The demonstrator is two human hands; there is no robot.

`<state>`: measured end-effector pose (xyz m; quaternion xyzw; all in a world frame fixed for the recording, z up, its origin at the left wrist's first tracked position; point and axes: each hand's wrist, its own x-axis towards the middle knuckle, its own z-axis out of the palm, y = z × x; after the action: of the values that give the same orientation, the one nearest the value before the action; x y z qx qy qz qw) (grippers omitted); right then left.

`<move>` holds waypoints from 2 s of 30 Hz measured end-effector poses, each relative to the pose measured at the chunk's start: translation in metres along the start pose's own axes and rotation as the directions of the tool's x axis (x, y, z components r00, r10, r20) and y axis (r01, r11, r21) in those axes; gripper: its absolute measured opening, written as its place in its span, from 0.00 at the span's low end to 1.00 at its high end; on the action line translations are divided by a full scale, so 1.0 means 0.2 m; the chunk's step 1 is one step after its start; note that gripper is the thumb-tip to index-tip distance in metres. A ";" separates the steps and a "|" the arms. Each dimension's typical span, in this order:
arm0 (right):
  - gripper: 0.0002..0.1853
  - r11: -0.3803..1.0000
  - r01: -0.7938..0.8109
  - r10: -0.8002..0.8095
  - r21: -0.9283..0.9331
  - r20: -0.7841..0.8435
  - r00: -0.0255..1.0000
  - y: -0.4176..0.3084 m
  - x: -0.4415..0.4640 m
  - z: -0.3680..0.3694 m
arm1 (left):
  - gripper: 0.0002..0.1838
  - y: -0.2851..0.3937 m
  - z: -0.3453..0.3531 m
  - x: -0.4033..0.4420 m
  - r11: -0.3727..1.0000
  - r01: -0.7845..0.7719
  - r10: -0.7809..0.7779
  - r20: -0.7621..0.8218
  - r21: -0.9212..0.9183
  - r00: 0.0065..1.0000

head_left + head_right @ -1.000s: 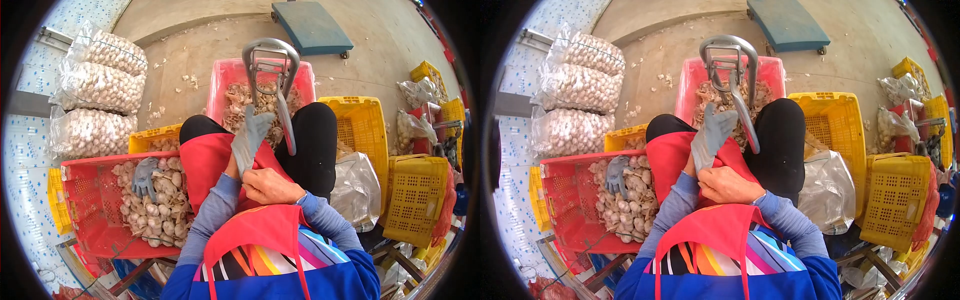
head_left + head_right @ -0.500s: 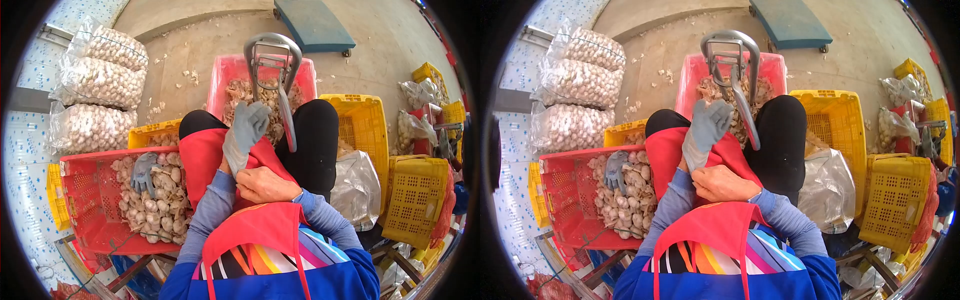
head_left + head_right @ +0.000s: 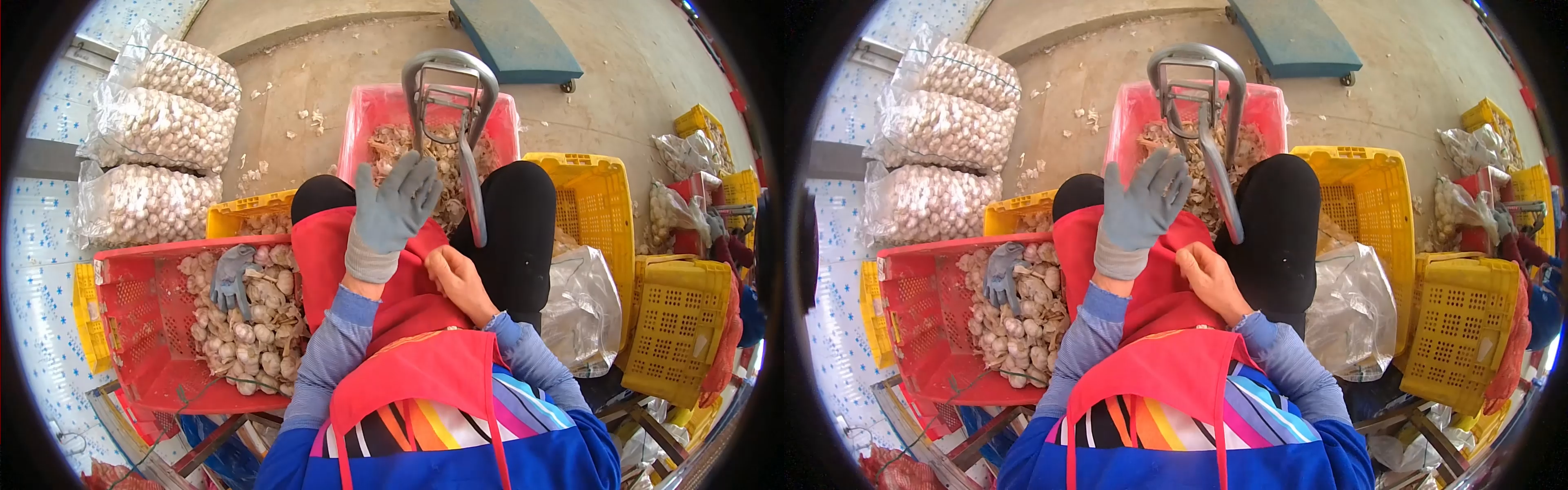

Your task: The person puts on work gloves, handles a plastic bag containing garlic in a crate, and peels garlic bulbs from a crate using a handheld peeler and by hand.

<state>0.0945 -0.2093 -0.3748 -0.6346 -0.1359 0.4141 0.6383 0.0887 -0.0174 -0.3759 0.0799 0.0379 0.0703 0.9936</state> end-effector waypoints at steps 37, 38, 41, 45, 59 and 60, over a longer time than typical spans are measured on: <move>0.11 0.244 0.660 -0.572 -0.711 0.443 0.690 -0.07 0.02 0.15 | 0.32 -0.03 -0.06 -0.03 0.973 0.042 0.043 -0.358 0.227 0.933; 0.10 0.222 0.676 -0.551 -0.702 0.482 0.681 -0.07 0.02 0.15 | 0.32 -0.04 -0.06 -0.05 0.976 0.037 0.043 -0.354 0.215 0.934; 0.08 0.361 0.701 -0.514 -0.615 0.496 0.700 -0.11 0.01 0.13 | 0.31 -0.07 -0.07 -0.07 0.983 0.015 0.051 -0.345 0.185 0.937; 0.06 0.538 0.756 -0.512 -0.372 0.569 0.644 -0.11 0.00 0.10 | 0.31 -0.08 -0.04 -0.06 0.987 -0.009 0.060 -0.321 0.159 0.945; 0.12 0.521 0.730 -0.527 -0.443 0.506 0.683 -0.17 -0.09 0.09 | 0.15 -0.16 -0.33 0.08 -0.164 0.246 0.327 -0.183 0.955 0.927; 0.12 0.545 0.632 -0.566 -0.551 0.315 0.762 -0.16 -0.09 0.05 | 0.15 -0.16 -0.25 0.07 -0.487 0.232 0.214 -0.143 0.842 0.966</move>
<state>0.0877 -0.2092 -0.3365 -0.7026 -0.5056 0.1316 0.4831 0.1016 -0.0394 -0.4317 0.8864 0.2087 0.0029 0.4131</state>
